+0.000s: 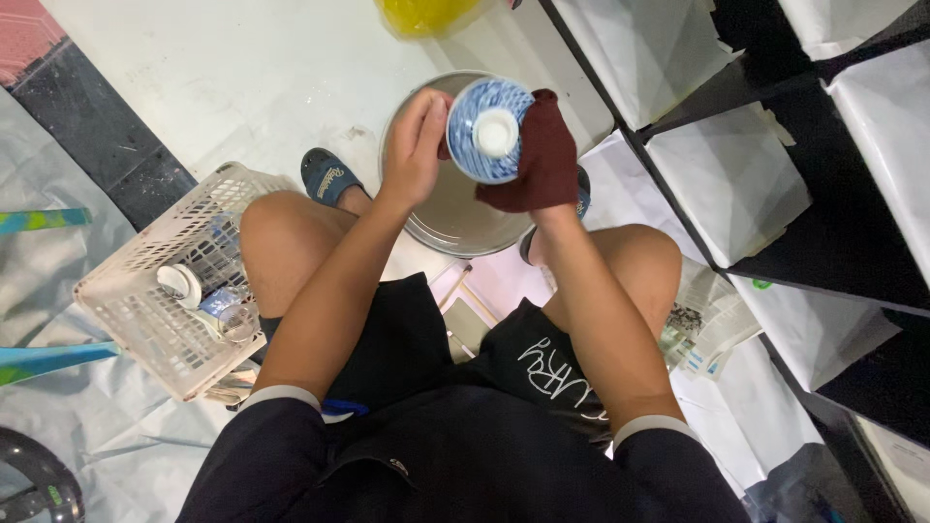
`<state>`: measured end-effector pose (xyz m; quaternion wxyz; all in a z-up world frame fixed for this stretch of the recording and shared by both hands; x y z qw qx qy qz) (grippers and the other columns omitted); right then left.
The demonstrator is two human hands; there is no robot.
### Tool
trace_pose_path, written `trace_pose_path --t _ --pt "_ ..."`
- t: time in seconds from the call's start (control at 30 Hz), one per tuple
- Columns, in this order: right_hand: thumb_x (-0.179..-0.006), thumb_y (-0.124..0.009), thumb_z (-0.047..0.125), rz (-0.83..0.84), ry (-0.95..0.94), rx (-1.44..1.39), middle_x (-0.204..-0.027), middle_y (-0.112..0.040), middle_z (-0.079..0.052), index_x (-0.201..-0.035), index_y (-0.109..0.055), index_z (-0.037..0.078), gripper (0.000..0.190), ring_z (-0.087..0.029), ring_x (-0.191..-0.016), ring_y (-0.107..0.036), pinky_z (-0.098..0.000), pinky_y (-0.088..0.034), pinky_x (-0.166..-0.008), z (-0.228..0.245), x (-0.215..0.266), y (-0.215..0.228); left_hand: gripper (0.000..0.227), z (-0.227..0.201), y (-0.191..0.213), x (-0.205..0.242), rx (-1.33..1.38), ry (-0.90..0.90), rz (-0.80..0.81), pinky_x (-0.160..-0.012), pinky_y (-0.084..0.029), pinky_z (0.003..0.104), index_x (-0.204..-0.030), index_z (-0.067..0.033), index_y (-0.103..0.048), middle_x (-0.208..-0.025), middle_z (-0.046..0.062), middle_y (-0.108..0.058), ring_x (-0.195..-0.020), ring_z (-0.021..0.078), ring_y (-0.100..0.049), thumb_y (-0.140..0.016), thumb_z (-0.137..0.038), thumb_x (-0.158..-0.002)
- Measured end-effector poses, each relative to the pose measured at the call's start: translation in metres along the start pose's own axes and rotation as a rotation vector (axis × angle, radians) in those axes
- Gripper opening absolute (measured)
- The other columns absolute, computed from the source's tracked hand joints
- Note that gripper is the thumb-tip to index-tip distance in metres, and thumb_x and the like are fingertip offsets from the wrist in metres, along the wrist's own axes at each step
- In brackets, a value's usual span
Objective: The person sits on the floor and dries various dishes and glasses with a maroon cloth, then places them on a nearby shelf. The items include a wine glass, a white bowl, a blue-and-white patterned bowl, a clear glass, and a striped mug.
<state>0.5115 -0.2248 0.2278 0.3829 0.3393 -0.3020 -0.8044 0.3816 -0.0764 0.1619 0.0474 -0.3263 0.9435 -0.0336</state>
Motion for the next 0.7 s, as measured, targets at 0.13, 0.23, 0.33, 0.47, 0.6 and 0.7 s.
trace_pose_path --t 0.13,0.23,0.33,0.47,0.6,0.7 --pt "-0.023 -0.098 0.024 0.383 0.096 0.143 -0.111 -0.061 -0.021 -0.122 -0.053 0.0 0.112 -0.044 -0.104 -0.063 -0.0461 -0.053 -0.082 -0.022 -0.003 -0.004 0.033 0.011 -0.001 -0.002 -0.023 -0.097 0.226 -0.073 -0.045 0.026 -0.098 0.0007 -0.064 -0.088 -0.001 -0.057 -0.084 0.0062 -0.051 -0.056 -0.026 -0.116" --pt "-0.017 -0.099 0.03 0.313 0.254 -0.027 -0.116 -0.059 -0.024 -0.126 -0.052 -0.003 0.124 -0.047 -0.104 -0.06 -0.0471 -0.051 -0.084 -0.03 0.004 -0.009 0.036 0.023 -0.003 0.0 0.383 0.229 0.364 -0.077 -0.049 0.024 -0.104 -0.001 -0.069 -0.094 -0.003 -0.068 -0.085 0.0042 -0.059 -0.049 -0.03 -0.112" --pt "-0.023 -0.097 0.028 0.207 -0.131 0.043 -0.121 -0.061 -0.021 -0.129 -0.056 0.003 0.116 -0.045 -0.114 -0.06 -0.0464 -0.051 -0.091 -0.03 0.017 -0.035 0.038 0.028 -0.011 0.004 0.412 0.168 0.189 -0.081 -0.049 0.024 -0.104 -0.0028 -0.069 -0.095 -0.003 -0.068 -0.087 0.0049 -0.059 -0.048 -0.034 -0.111" --pt "-0.05 -0.095 0.034 -0.229 0.079 0.168 -0.143 -0.047 -0.033 -0.144 -0.041 -0.006 0.115 -0.054 -0.133 -0.046 -0.0536 -0.04 -0.113 -0.018 0.038 -0.078 0.043 0.032 -0.027 0.009 0.386 0.048 -0.214 -0.087 -0.047 0.025 -0.106 -0.0001 -0.067 -0.099 0.0 -0.067 -0.093 0.0078 -0.059 -0.046 -0.037 -0.112" --pt "-0.049 -0.095 0.033 -0.152 -0.099 0.041 -0.139 -0.049 -0.031 -0.14 -0.044 -0.004 0.111 -0.051 -0.128 -0.048 -0.0521 -0.042 -0.108 -0.002 0.055 -0.114 0.047 0.037 -0.034 0.009 0.351 -0.018 -0.422 -0.087 -0.048 0.026 -0.106 0.0002 -0.063 -0.096 -0.001 -0.064 -0.091 0.0089 -0.056 -0.039 -0.039 -0.112" --pt "-0.049 -0.095 0.033 -0.088 -0.16 -0.099 -0.136 -0.049 -0.029 -0.137 -0.046 -0.004 0.107 -0.05 -0.124 -0.05 -0.051 -0.043 -0.104 0.003 0.049 -0.108 0.045 0.035 -0.03 0.013 0.089 -0.048 -0.42 -0.079 -0.045 0.028 -0.101 0.0001 -0.06 -0.088 0.0 -0.057 -0.084 0.0097 -0.05 -0.039 -0.037 -0.116"
Point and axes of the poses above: each hand's wrist, its own x-axis away from the middle knuckle, its own y-axis out of the back of the hand, z = x × y, the point moved 1 cm from there along -x, towards the middle knuckle
